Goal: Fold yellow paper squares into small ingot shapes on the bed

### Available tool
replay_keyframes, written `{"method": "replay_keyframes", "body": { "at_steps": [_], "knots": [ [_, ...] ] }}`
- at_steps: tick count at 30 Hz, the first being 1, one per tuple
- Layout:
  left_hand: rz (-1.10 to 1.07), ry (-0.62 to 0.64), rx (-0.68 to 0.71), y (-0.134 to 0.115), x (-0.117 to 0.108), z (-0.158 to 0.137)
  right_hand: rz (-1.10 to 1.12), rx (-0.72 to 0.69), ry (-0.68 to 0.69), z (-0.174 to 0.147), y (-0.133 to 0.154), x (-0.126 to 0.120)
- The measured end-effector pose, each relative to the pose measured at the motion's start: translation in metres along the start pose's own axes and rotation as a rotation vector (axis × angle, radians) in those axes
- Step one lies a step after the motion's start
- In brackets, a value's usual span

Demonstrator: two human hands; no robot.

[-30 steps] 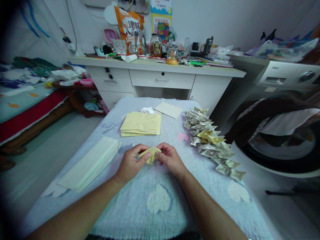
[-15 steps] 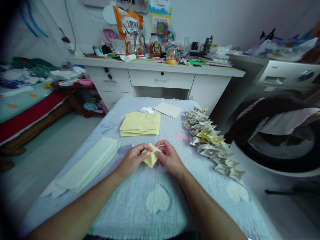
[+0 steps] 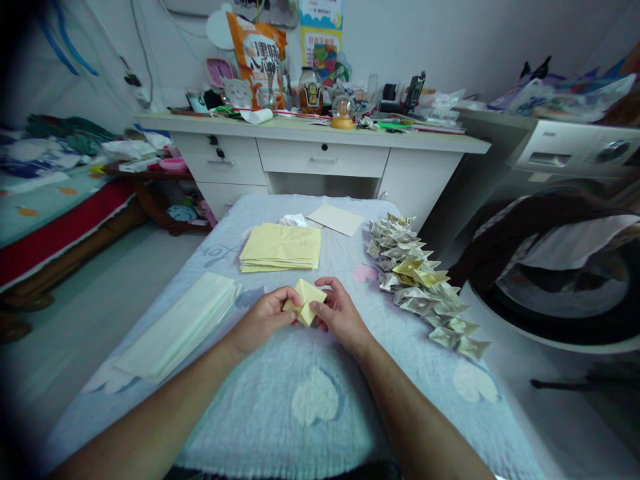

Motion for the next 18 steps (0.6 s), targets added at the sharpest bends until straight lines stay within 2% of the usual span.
{"method": "replay_keyframes", "body": {
  "at_steps": [4,8,13,18],
  "knots": [
    [-0.018,0.013,0.031,0.001,0.0,0.002,0.023,0.017,0.107,-0.002,0.0,0.01],
    [-0.002,0.036,0.021,0.002,0.001,0.001,0.001,0.013,0.148,-0.003,0.001,0.012],
    [0.01,0.087,-0.024,0.008,0.004,0.002,-0.008,0.016,0.126,-0.003,0.001,0.011],
    [0.213,0.008,0.024,0.013,-0.003,0.003,-0.018,0.009,0.096,-0.001,0.001,0.01]
  ]
}}
Point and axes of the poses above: each hand's wrist, its own z-axis towards the middle knuckle, its own x-axis out of the palm, y = z × x, the point moved 7 cm from there along z, towards the middle knuckle, and after that the axes turned 10 degrees about -x, right-handed, at the moved point
